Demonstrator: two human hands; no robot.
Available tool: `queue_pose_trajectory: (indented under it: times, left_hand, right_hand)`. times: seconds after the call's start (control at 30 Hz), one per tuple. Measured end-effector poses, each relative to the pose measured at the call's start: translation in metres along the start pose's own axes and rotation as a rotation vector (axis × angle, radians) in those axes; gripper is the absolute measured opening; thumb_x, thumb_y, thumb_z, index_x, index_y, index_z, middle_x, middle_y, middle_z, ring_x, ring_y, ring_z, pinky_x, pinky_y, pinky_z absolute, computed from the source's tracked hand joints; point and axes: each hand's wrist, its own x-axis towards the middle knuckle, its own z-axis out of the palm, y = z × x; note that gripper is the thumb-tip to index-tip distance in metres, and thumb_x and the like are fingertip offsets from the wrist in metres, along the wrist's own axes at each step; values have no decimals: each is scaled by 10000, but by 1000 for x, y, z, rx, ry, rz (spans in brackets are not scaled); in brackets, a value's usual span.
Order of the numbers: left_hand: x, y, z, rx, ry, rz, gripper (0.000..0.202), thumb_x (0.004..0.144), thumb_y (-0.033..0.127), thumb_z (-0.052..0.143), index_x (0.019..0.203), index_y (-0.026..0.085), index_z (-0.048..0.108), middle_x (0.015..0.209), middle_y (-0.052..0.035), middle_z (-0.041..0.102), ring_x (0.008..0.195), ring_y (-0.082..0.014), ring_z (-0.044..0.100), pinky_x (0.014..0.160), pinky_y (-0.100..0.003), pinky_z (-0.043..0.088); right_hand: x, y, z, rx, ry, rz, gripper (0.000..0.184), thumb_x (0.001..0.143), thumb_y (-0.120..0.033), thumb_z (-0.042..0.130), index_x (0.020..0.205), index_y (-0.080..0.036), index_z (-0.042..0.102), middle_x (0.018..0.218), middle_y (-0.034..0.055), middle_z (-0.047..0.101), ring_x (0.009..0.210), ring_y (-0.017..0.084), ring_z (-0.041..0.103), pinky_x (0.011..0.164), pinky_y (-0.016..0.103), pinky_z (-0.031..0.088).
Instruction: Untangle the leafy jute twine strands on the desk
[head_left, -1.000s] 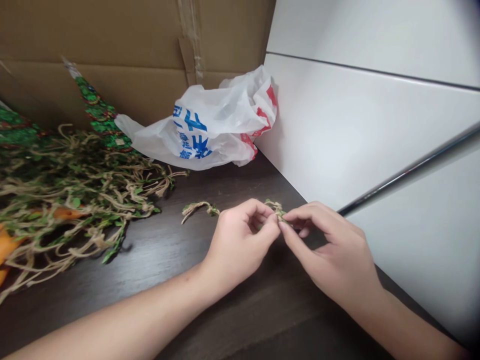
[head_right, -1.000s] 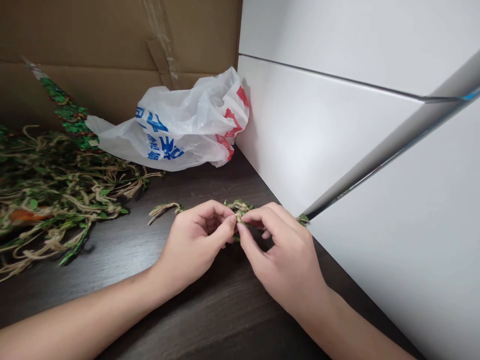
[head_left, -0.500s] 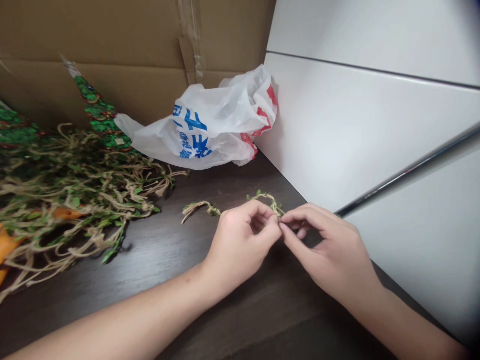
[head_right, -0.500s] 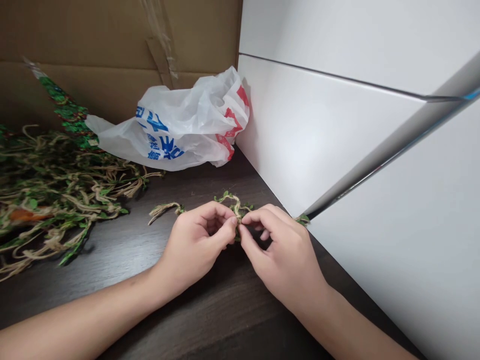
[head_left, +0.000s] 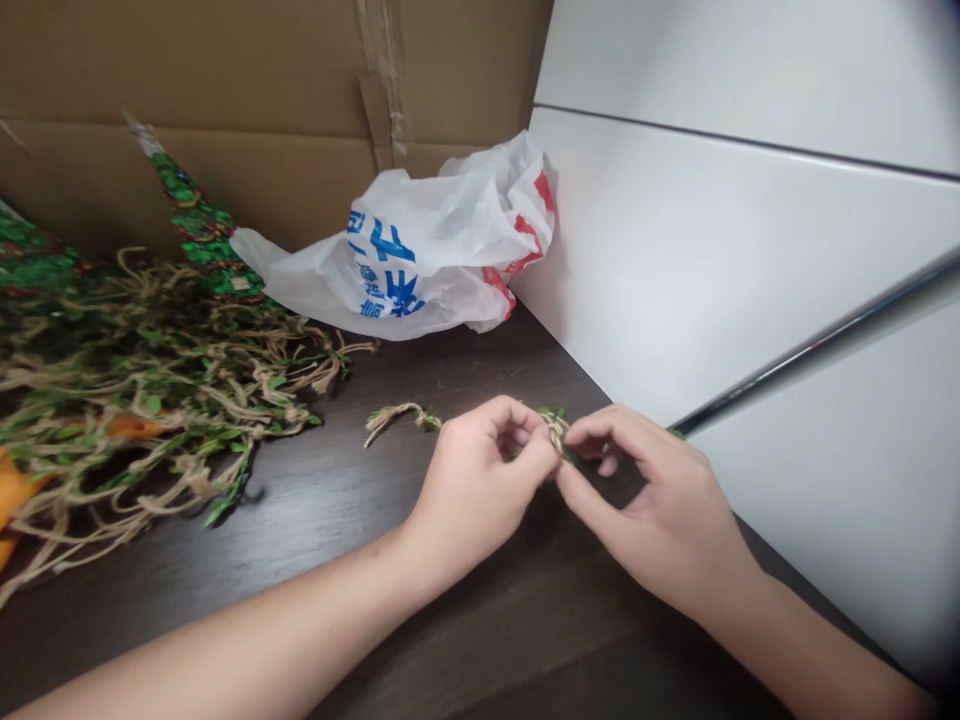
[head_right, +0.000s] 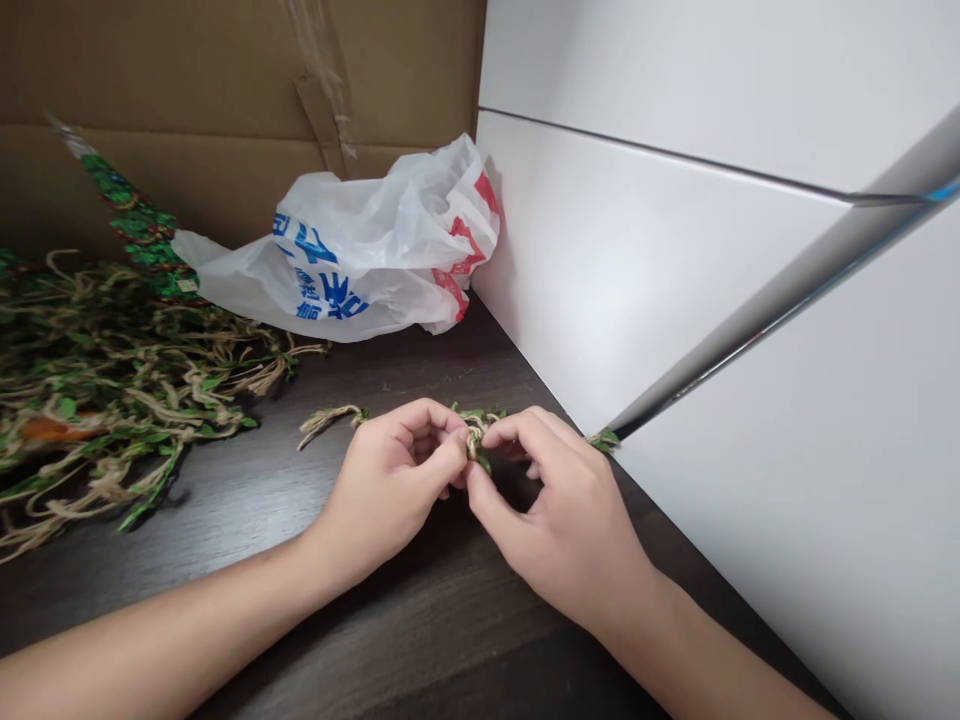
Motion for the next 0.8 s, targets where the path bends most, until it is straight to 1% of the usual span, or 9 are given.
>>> queue_pose_trajectory:
  times: [0.1,0.2,0.27,0.33,0.47,0.53,0.63,0.7,0.8]
  left_hand:
    - [-1,2,0,-14,-8,9,116,929,228,646,827,181,674,729,9,691,615,-107,607,619,-247,507]
    - [-1,3,1,-43,-21,6,105,933,234,650,864,171,697,767,3,703,616,-101,600,623,-247,507]
    - [0,4,2,-58,-42,7,111,938,240,647,897,165,717,772,2,703,610,-99,594,615,-246,506]
    - [0,5,2,-72,-59,0,127,941,243,641,885,159,719,746,5,688,595,-97,585,595,-241,498]
    - [1,5,2,-126,-46,-53,136,939,247,631,842,161,675,692,22,645,557,-92,566,546,-227,472]
    - [1,4,1,-128,-38,-61,125,934,238,631,843,163,670,689,24,637,561,-92,563,549,-225,469]
    - [0,3,1,-94,-35,-29,133,939,244,634,845,164,683,721,13,652,600,-99,575,586,-233,486]
    - [1,2,1,-86,-36,-24,140,945,254,632,849,165,682,727,13,653,602,-99,573,588,-234,485]
    - [3,2,1,-120,-37,-64,145,958,268,618,861,169,662,689,29,621,572,-95,545,558,-227,460]
  right_hand:
    - [1,0,0,-12,-12,-10,136,914,-97,649,881,-229,645,827,-11,669,722,141,584,643,282,467]
    - [2,0,-1,34,-25,-15,176,923,-64,626,877,-230,663,827,-14,660,713,134,568,649,283,465]
    - [2,0,-1,78,-45,11,182,926,-64,629,873,-232,671,838,-16,658,706,128,564,649,280,469]
    - [1,1,-2,129,-55,55,169,936,-80,630,876,-231,678,850,-12,647,700,123,568,634,273,473]
    - [0,0,-3,192,-54,62,137,952,-136,634,911,-235,719,768,-21,548,642,121,531,557,263,430]
    - [0,-1,-3,178,-115,94,114,948,-159,639,898,-232,710,682,-46,472,580,117,471,522,263,384]
    - [0,0,-3,175,-240,244,99,961,-224,637,863,-227,646,608,-75,410,522,111,410,498,264,347]
    - [0,0,-4,188,-275,271,140,996,-275,606,869,-229,639,619,-69,434,538,117,424,512,270,344]
    - [0,0,-5,219,-284,184,172,1024,-277,568,894,-232,670,671,-46,508,604,130,477,576,282,375]
